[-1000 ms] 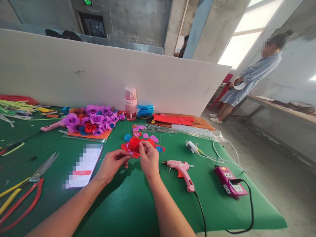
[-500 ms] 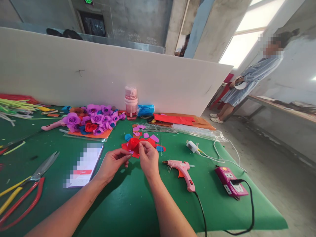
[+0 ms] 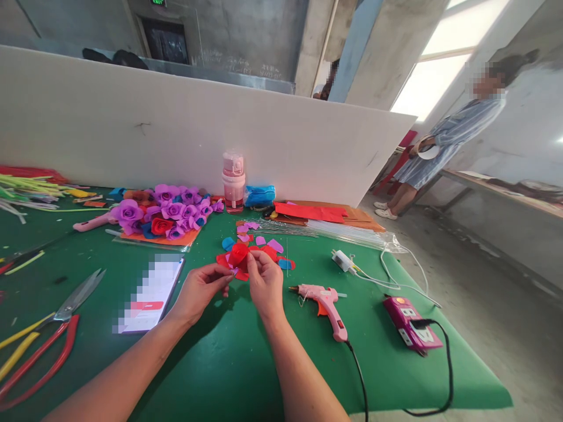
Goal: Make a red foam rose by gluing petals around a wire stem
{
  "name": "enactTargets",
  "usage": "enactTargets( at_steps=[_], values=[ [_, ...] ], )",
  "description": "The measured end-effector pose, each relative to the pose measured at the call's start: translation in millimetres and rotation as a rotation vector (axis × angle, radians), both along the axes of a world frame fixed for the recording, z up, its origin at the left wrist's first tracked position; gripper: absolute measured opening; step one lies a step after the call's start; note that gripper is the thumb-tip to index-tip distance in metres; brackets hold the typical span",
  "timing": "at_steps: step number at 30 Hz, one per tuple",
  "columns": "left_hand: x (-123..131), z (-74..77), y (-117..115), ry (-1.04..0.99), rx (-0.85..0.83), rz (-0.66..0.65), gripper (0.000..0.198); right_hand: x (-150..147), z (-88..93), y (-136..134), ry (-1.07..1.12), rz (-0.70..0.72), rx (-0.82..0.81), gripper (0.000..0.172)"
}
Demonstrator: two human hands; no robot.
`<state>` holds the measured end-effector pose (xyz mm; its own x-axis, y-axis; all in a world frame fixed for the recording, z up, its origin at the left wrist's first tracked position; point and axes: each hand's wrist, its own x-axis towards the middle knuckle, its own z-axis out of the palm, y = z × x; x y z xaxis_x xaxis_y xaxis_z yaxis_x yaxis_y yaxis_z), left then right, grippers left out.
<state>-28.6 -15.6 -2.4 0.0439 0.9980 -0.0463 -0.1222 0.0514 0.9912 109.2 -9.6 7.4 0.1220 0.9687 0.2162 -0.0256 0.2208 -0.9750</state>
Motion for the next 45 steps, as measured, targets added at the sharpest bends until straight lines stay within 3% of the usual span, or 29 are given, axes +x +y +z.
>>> enactTargets(
  at_steps=[30,38,45],
  values=[
    [1.3,2.6,-1.5,-0.017,-0.022,-0.004,0.019,-3.0,2.2,-3.6,0.209,0.093,-0.049,0.019],
    [1.8,5.1,-2.2,-0.025,-0.02,0.005,0.02,-4.2,7.7,-6.3,0.281,0.189,-0.112,0.019],
    [1.1,3.8,-2.0,-0.045,-0.029,0.005,0.02,-9.0,2.8,-4.6,0.298,0.252,-0.134,0.03]
  ],
)
